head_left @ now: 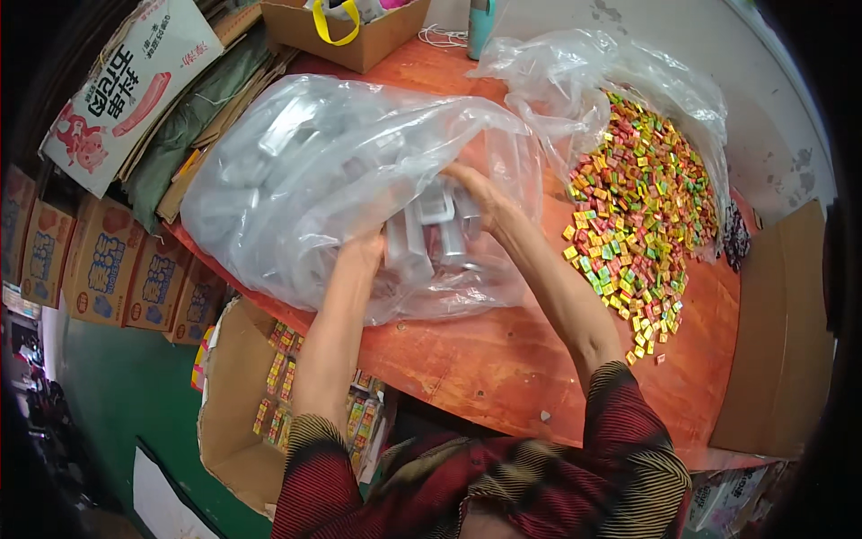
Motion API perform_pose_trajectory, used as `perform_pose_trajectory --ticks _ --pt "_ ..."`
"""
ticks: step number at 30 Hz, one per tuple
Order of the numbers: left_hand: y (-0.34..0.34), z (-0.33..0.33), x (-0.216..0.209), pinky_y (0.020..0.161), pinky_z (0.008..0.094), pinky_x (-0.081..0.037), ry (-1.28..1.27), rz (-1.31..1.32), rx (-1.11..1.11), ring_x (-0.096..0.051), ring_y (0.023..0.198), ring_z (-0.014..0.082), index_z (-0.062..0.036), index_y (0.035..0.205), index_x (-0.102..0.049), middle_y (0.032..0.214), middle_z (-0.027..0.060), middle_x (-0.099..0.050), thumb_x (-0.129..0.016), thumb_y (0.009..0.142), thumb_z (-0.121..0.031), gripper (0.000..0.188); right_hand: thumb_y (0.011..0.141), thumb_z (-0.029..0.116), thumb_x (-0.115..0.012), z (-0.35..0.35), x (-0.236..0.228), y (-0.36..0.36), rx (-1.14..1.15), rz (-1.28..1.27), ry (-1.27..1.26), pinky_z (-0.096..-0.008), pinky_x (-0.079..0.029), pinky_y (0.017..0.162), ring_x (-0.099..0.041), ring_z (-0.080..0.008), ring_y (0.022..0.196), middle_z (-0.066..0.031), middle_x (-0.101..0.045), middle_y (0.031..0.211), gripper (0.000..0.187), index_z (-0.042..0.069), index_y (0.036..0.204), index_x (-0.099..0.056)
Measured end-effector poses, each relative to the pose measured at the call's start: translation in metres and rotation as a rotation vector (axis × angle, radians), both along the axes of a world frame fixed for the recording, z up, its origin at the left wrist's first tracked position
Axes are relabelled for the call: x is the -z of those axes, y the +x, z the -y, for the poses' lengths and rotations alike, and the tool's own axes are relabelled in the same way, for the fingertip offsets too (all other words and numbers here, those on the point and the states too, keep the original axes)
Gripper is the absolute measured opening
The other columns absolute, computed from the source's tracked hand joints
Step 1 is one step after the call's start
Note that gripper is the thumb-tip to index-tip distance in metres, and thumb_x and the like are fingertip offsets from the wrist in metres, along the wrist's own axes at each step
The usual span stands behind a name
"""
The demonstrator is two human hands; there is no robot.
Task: Organizing small colorful rectangular items into stacks and packing them into a large cardboard box.
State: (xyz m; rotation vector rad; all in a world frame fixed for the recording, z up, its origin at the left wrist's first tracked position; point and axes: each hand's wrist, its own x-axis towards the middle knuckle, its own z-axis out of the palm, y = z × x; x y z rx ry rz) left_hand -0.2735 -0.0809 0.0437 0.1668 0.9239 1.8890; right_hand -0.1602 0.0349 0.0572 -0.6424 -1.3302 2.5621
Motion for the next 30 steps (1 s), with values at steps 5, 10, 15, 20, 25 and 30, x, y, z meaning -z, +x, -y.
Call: perform_pose_trajectory --ticks 5,10,15,20,25,30 --pt "0.069 0.021 -0.016 0.072 0.0314 -0.048 -0.072 0.027 0.004 -0.052 0.086 0.0174 -0.0048 0.106 -0.046 0.100 0.0073 -0.052 -0.067 0.070 -0.011 0.042 0.070 0.029 -0.062 0.017 -0.027 0.065 0.042 0.063 0.035 -0.0352 -0.041 0.083 -0.050 -0.0192 0.095 -0.0098 -0.051 0.106 0.054 0.003 0.114 -0.043" --pt "0.166 0.027 -0.039 0.076 0.0320 -0.045 -0.097 -0.065 0.002 -0.051 0.089 0.0190 -0.0027 0.114 -0.034 0.104 0.0102 -0.048 -0.068 0.071 -0.017 0.057 0.075 0.018 -0.054 0.024 -0.031 0.156 0.126 0.053 0.028 -0.0258 -0.050 0.064 -0.059 -0.0152 0.076 -0.0106 -0.057 0.097 0.045 0.003 0.115 -0.042" --pt "0.264 0.013 -0.026 0.079 0.0286 -0.043 -0.051 -0.015 0.095 -0.049 0.091 0.0166 -0.0069 0.114 -0.035 0.104 0.0088 -0.047 -0.069 0.070 -0.021 0.057 0.071 0.023 -0.059 0.021 -0.044 0.265 0.181 0.143 0.153 -0.0282 -0.035 0.090 -0.044 -0.0181 0.106 -0.0114 -0.042 0.120 0.068 0.002 0.127 -0.027" --pt "0.373 -0.021 -0.019 0.080 0.0289 -0.041 -0.081 -0.059 0.300 -0.048 0.093 0.0176 -0.0067 0.116 -0.035 0.106 0.0090 -0.047 -0.065 0.072 -0.022 0.055 0.069 0.031 -0.060 -0.006 -0.021 0.401 0.360 0.280 0.350 -0.0287 -0.027 0.096 -0.036 -0.0189 0.115 -0.0104 -0.037 0.126 0.075 0.002 0.129 -0.026" --pt "0.460 -0.072 0.000 0.082 0.0290 -0.039 -0.160 -0.337 0.459 -0.048 0.095 0.0194 -0.0047 0.117 -0.035 0.107 0.0114 -0.047 -0.061 0.074 -0.027 0.054 0.077 0.026 -0.052 -0.022 -0.021 0.491 0.578 0.360 0.307 -0.0246 -0.044 0.074 -0.051 -0.0132 0.091 -0.0053 -0.051 0.107 0.053 0.006 0.124 -0.036" --pt "0.527 -0.111 0.032 0.093 0.0339 -0.030 -0.080 -0.728 0.507 -0.037 0.112 0.0282 -0.0011 0.126 -0.019 0.122 0.0195 -0.036 -0.052 0.078 -0.028 0.064 0.080 0.030 -0.051 -0.034 0.009 0.556 0.641 0.271 0.344 -0.0281 -0.040 0.081 -0.047 -0.0153 0.100 -0.0058 -0.045 0.114 0.054 0.006 0.125 -0.033"
